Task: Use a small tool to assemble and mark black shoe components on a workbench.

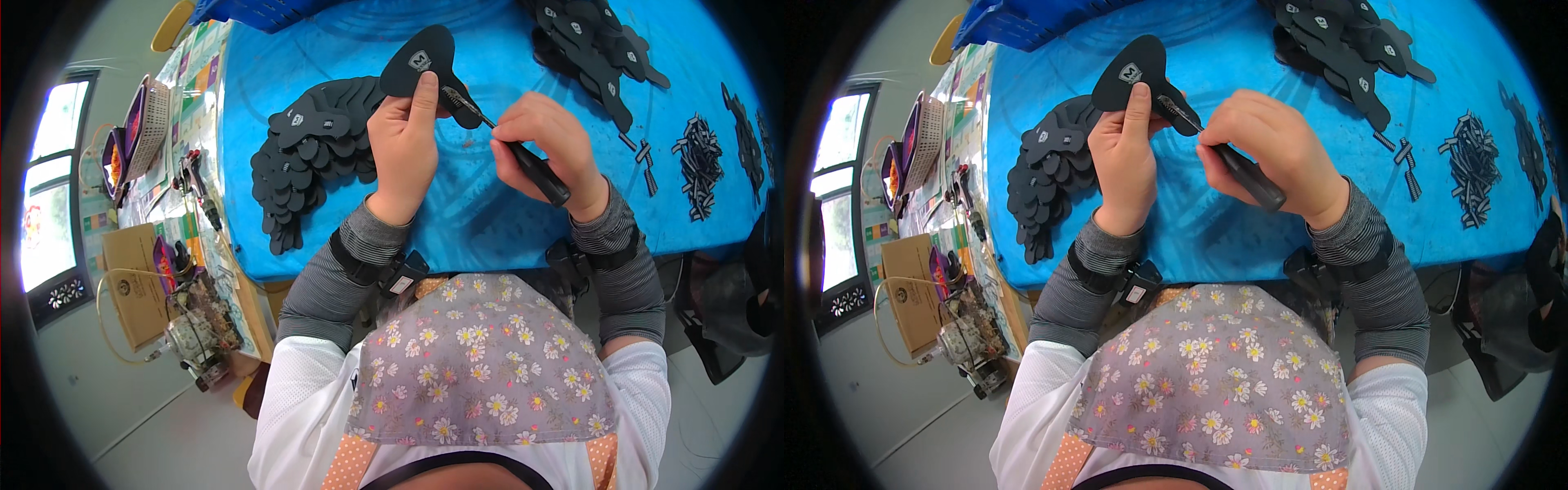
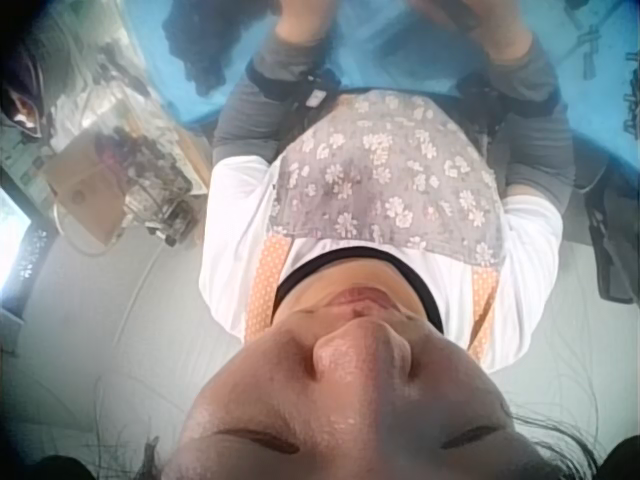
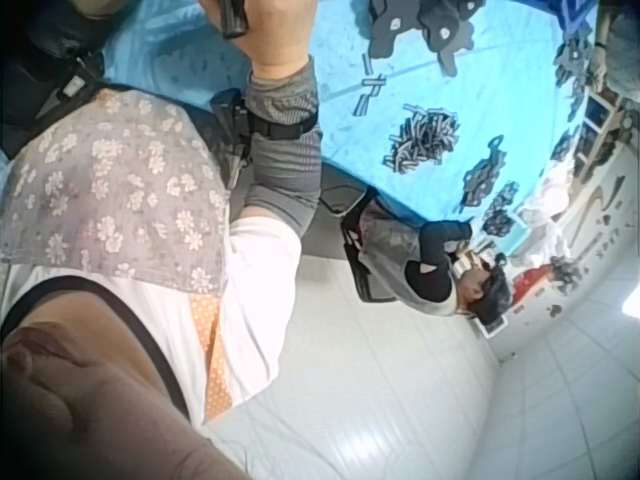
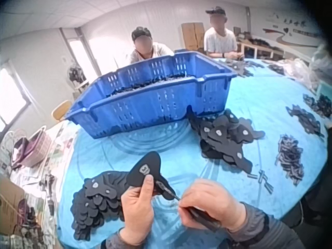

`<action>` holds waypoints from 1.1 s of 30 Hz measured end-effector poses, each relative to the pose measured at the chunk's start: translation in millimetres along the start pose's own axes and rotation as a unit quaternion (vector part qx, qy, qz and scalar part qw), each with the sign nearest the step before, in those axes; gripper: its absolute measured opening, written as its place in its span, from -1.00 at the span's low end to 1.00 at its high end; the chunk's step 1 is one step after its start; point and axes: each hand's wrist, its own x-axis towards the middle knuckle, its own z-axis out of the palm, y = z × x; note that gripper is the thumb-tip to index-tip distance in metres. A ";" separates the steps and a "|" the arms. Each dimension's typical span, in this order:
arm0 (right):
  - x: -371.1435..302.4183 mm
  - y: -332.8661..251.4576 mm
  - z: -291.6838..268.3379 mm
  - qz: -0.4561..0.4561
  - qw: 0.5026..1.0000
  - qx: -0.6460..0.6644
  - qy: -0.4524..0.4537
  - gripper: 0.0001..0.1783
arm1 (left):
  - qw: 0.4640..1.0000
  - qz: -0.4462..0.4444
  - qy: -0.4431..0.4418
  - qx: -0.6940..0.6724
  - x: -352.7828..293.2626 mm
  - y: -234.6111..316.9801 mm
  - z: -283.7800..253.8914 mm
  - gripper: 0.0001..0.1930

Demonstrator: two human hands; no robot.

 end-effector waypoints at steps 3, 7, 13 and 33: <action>0.1 0.1 0.4 0.006 1.000 0.004 0.001 -0.75 | 0.999 0.016 0.010 0.050 -1.2 -1.2 0.7 -0.73; 0.3 -1.1 1.5 0.024 1.000 -0.003 0.002 -0.79 | 0.988 0.075 0.019 0.131 -2.3 0.7 2.7 -0.79; -1.5 1.5 6.7 0.031 0.999 -0.016 0.007 -0.81 | 0.967 0.143 -0.017 0.212 -1.4 6.9 3.7 -0.85; -3.6 -1.0 4.2 0.035 0.996 0.034 0.076 -0.83 | 0.999 -0.040 0.024 0.024 5.9 -0.9 -6.2 -0.66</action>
